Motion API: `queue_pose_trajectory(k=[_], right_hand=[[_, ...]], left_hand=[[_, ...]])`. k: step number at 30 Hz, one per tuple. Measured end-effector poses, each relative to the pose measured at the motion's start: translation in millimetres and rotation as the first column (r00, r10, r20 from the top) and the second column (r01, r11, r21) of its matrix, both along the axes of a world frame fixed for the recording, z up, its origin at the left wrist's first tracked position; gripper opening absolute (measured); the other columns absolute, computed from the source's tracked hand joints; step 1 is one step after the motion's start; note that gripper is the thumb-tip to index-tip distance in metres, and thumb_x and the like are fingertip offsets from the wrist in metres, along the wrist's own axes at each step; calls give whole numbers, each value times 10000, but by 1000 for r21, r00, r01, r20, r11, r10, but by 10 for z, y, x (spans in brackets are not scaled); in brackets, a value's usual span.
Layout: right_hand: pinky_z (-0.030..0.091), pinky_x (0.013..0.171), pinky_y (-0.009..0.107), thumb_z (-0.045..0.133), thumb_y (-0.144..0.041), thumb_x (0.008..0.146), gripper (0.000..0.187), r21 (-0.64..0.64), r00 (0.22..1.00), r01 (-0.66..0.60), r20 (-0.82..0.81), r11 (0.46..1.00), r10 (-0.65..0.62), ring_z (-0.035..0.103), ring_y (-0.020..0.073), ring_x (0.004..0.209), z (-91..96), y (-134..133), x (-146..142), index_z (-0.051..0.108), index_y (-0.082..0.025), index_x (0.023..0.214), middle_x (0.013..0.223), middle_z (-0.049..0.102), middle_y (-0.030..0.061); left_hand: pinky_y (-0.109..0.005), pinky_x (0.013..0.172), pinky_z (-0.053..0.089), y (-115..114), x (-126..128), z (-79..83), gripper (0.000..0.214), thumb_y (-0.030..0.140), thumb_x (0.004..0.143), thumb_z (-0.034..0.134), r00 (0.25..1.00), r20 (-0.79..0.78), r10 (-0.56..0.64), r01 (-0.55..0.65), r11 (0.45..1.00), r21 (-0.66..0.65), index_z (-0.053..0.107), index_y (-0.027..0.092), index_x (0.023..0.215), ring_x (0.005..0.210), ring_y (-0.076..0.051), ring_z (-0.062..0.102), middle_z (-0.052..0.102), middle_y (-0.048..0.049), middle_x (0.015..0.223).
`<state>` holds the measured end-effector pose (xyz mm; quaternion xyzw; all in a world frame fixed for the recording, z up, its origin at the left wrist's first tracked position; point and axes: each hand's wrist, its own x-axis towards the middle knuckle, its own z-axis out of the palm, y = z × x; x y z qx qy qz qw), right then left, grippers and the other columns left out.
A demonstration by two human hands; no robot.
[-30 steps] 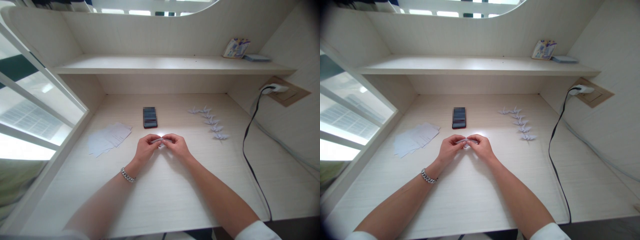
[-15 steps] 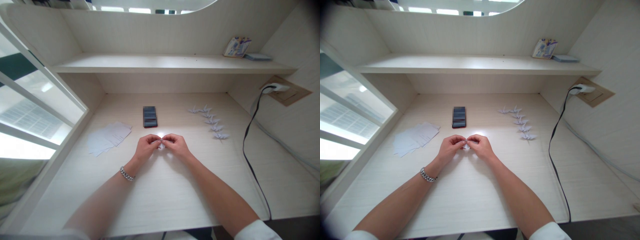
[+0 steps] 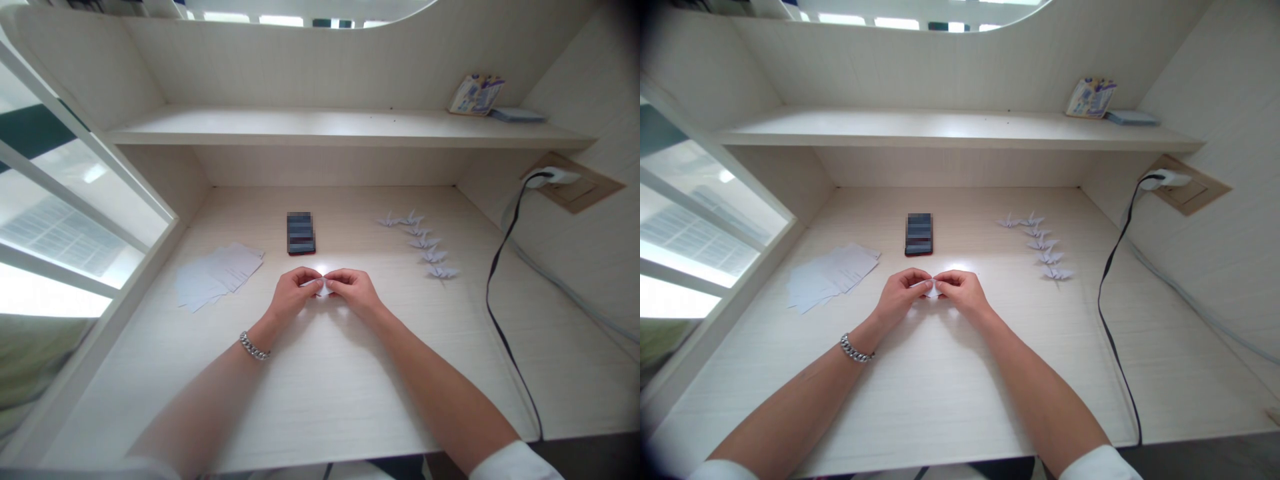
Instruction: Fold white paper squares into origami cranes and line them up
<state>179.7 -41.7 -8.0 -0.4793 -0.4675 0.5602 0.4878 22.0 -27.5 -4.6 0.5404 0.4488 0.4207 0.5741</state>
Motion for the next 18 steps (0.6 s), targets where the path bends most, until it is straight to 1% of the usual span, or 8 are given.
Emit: queue_pose_trajectory(k=[7,11,14,18], right_hand=[[510,593,285,684,-291,637,208,46,998,16,52,999,-19,616,169,645,-35,5,-5,720,-165,798,736,689,56],[512,583,283,686,-279,633,188,41,999,0,33,999,-2,612,163,633,-32,7,-9,719,-171,784,727,686,48],[515,582,281,690,-257,620,163,12,1000,1,1,1000,-1,607,157,632,-9,3,-18,717,-177,759,719,684,36],[514,587,275,695,-250,605,158,-36,999,3,-46,999,-5,602,150,638,38,-11,-30,718,-179,745,713,680,28]], left_hand=[[-228,560,443,8,3,-28,219,317,664,670,999,-42,9,-8,1000,30,647,137,786,602,-127,577,659,-38,698],[-222,557,439,16,-1,-44,181,288,662,671,999,-31,13,-13,1000,25,651,140,765,597,-116,557,645,-27,677],[-221,560,443,20,-9,-30,158,259,648,679,1000,7,0,0,1000,-16,653,143,753,601,-113,554,639,-20,668],[-231,575,462,22,-17,3,145,218,609,696,995,98,-1,10,995,-95,654,148,729,624,-118,565,640,-15,685]])
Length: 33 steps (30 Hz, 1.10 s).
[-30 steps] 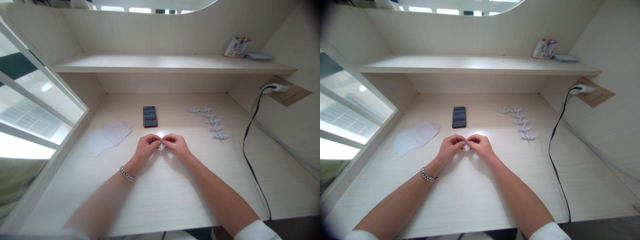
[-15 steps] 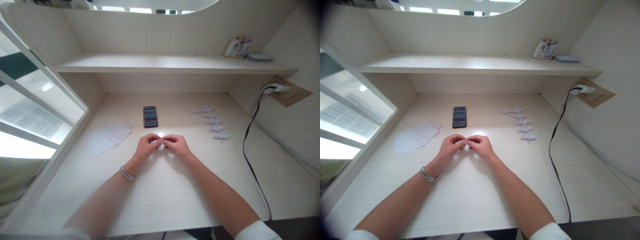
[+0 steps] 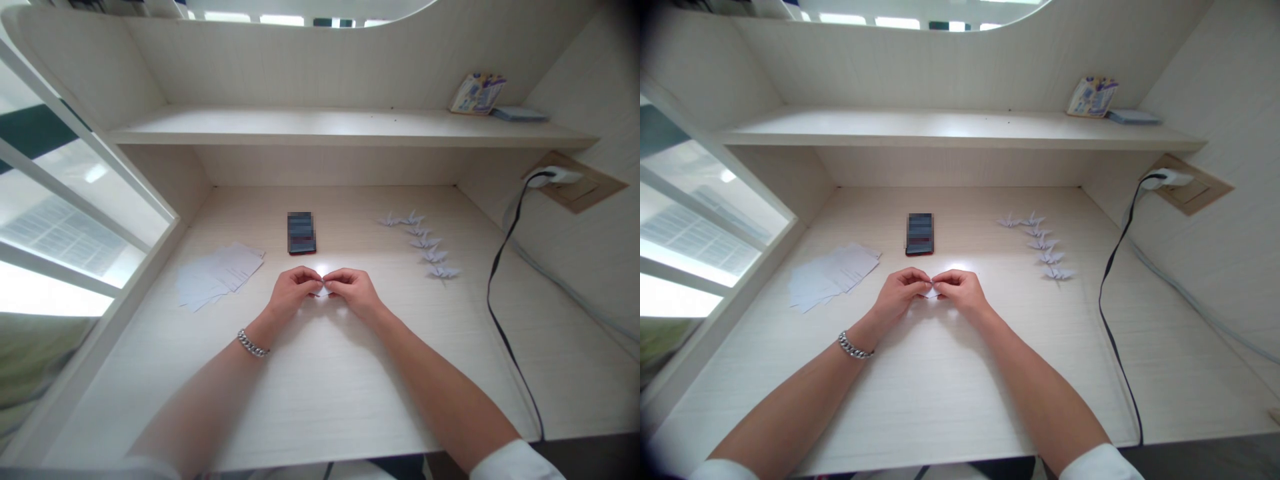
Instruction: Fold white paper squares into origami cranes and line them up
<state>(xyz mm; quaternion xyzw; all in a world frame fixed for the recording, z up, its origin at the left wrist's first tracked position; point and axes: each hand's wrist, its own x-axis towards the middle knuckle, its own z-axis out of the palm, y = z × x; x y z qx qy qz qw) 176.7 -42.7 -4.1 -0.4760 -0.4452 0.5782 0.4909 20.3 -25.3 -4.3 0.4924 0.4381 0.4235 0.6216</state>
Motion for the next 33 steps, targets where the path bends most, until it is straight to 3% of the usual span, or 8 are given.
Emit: queue_pose_trajectory(k=[10,19,33], right_hand=[[498,574,265,721,-299,604,180,-42,996,-23,-91,999,19,593,153,656,-33,18,16,712,-179,738,718,665,30],[478,561,262,730,-366,601,246,-50,1000,14,-13,999,-14,591,150,627,-68,26,15,700,-170,748,712,666,40],[484,554,259,714,-341,599,232,-33,999,48,9,998,-48,580,143,609,-75,32,9,691,-155,735,691,658,38]], left_hand=[[-233,599,453,7,-12,-20,119,214,634,678,999,-21,-35,36,999,40,656,150,731,652,-122,569,642,-21,699],[-230,614,431,1,-11,-46,135,235,654,678,996,-85,-20,30,991,127,665,150,757,636,-115,557,652,-25,701],[-273,647,493,23,-15,-79,117,200,662,609,999,41,12,-12,1000,9,685,146,732,695,-149,603,663,-43,755]])
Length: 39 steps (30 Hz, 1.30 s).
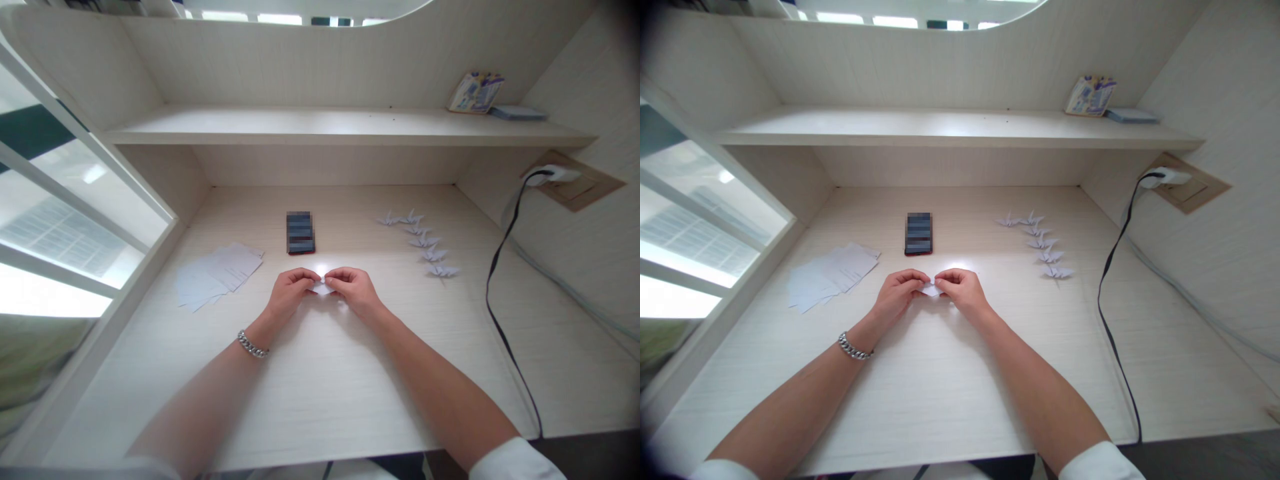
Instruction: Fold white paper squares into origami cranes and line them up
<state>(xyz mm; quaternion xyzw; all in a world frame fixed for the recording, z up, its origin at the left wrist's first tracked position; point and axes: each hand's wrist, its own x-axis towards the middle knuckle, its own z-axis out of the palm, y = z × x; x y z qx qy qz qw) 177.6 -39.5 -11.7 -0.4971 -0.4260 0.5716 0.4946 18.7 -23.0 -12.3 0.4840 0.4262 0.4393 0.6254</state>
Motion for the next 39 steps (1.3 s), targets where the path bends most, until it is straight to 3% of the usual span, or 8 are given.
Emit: queue_pose_trajectory(k=[11,22,29,39], right_hand=[[498,579,271,691,-322,631,190,53,999,-36,34,998,34,599,157,661,-15,-10,-2,674,-175,750,726,661,31],[505,559,269,693,-316,626,200,33,999,-37,24,999,37,597,162,658,-34,2,6,681,-167,759,707,651,34],[527,559,280,685,-329,640,220,-10,997,-5,-79,1000,4,592,167,677,-16,9,1,672,-178,800,749,644,36],[506,564,277,704,-361,640,270,73,999,-28,29,997,26,609,172,681,-45,-2,1,660,-184,840,765,665,40]], left_hand=[[-262,619,479,-10,12,-23,252,323,641,708,992,-123,9,2,996,91,675,132,803,685,-153,602,680,-69,774],[-270,643,487,-19,14,-18,277,314,636,718,995,-103,12,-1,994,108,663,129,835,719,-160,608,675,-73,811],[-266,634,487,-18,20,-16,284,317,622,727,995,-91,45,-37,996,82,661,135,830,719,-161,614,676,-68,801],[-251,597,501,-20,27,1,269,289,632,718,999,-23,27,-25,997,66,649,129,837,693,-148,609,664,-56,772]])
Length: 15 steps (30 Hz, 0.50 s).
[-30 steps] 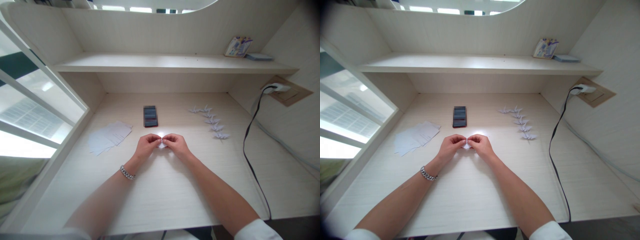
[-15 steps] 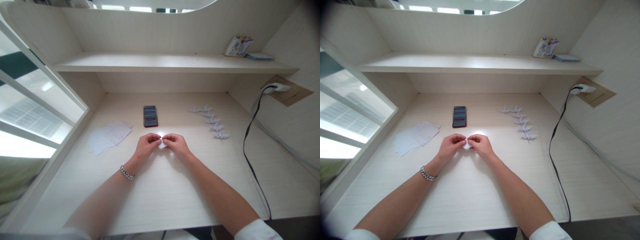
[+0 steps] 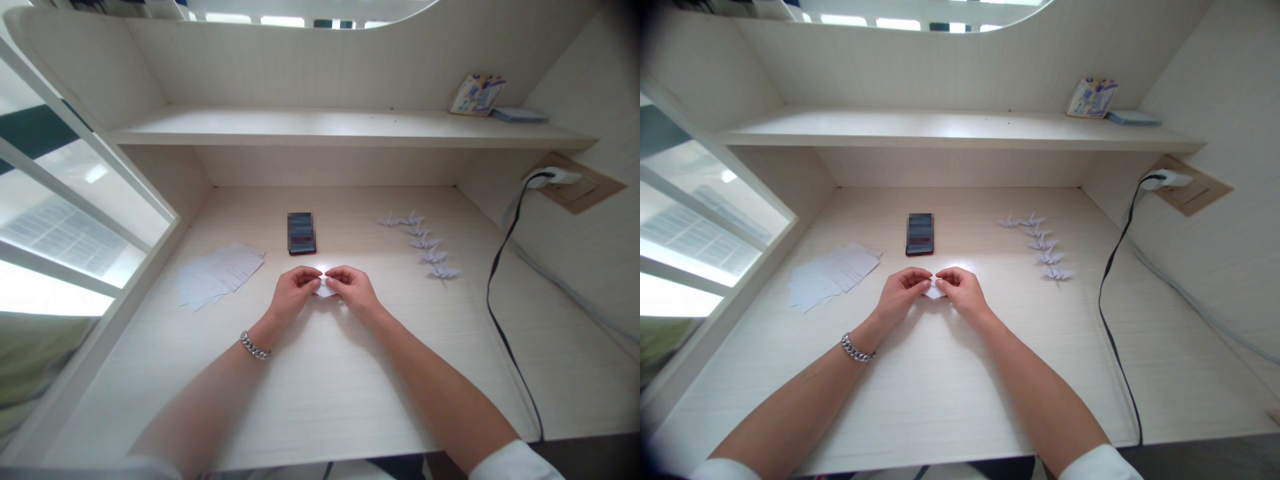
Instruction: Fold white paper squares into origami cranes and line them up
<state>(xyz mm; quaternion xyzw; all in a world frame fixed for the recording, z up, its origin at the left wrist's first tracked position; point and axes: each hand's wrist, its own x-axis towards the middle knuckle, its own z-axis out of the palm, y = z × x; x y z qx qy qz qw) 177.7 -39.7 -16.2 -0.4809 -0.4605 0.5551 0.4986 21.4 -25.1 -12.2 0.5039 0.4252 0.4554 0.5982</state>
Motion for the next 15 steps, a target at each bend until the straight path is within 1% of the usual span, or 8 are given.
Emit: queue_pose_trajectory(k=[6,11,15], right_hand=[[502,565,285,707,-360,628,273,2,1000,12,-3,1000,-12,609,173,668,-10,7,-2,654,-186,832,743,664,33],[503,571,284,697,-361,641,267,20,1000,-2,14,1000,2,609,176,686,3,-3,1,648,-185,836,750,658,36],[498,564,282,698,-354,639,259,20,1000,1,21,1000,-2,605,173,676,9,0,2,646,-187,830,741,654,30]], left_hand=[[-266,581,522,4,0,26,265,329,673,669,1000,26,17,-15,997,-78,655,145,863,711,-157,606,655,-49,779],[-245,576,506,-9,2,30,281,311,650,694,1000,-29,-7,6,1000,-26,646,144,871,682,-144,603,651,-39,737],[-244,574,505,-7,-7,25,274,290,658,685,1000,1,-9,9,999,-34,642,139,882,641,-127,591,642,-31,724]])
